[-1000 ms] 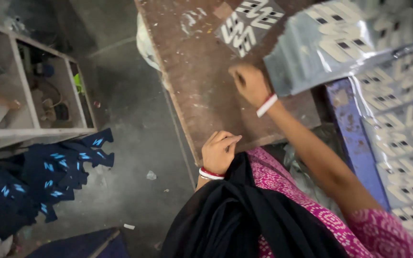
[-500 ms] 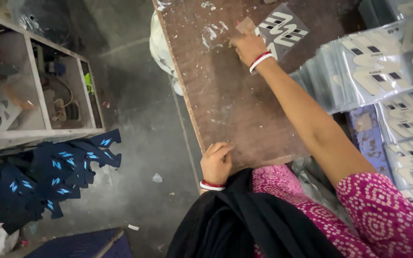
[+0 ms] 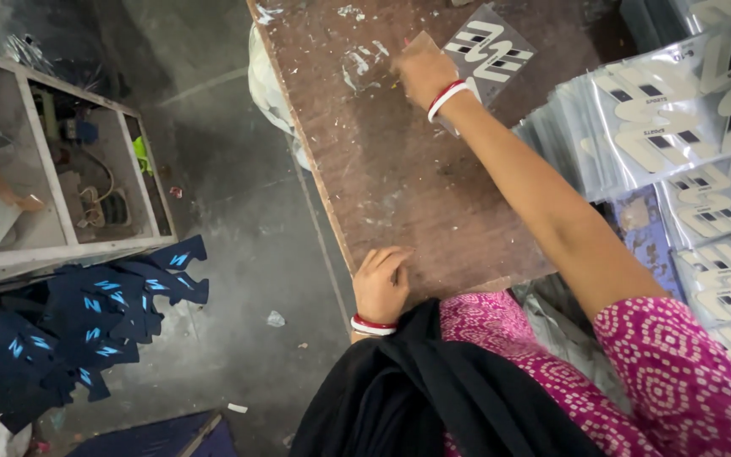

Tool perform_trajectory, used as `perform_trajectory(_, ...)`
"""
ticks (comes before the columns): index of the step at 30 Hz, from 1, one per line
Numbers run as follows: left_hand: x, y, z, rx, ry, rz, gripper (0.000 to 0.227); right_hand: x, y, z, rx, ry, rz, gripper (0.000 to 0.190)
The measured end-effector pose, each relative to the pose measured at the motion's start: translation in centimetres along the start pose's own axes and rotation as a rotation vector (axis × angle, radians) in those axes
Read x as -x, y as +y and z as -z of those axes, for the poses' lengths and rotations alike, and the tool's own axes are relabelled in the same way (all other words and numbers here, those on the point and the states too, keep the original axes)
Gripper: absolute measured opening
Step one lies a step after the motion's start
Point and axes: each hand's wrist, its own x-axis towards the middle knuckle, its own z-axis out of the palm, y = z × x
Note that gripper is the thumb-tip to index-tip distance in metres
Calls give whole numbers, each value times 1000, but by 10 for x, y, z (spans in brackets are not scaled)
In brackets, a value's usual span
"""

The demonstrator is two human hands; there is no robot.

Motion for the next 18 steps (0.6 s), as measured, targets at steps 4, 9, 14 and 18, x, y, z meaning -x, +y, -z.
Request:
perform_trajectory(4, 3, -2, 0, 12, 6, -18, 27, -11, 37, -3, -125, 499, -582, 22)
perform_trajectory(9, -2, -10, 11, -6, 31, -11, 25, -12, 111, -26, -56, 602, -1100, 30)
perform_trajectory(14, -13, -16, 12, -30, 134, 42, 17, -12, 139, -27, 72, 421, -1209, 25)
perform_trajectory(18, -25, -10, 13, -35, 114, 39, 18, -19, 139, -20, 177, 292, -1170, 30)
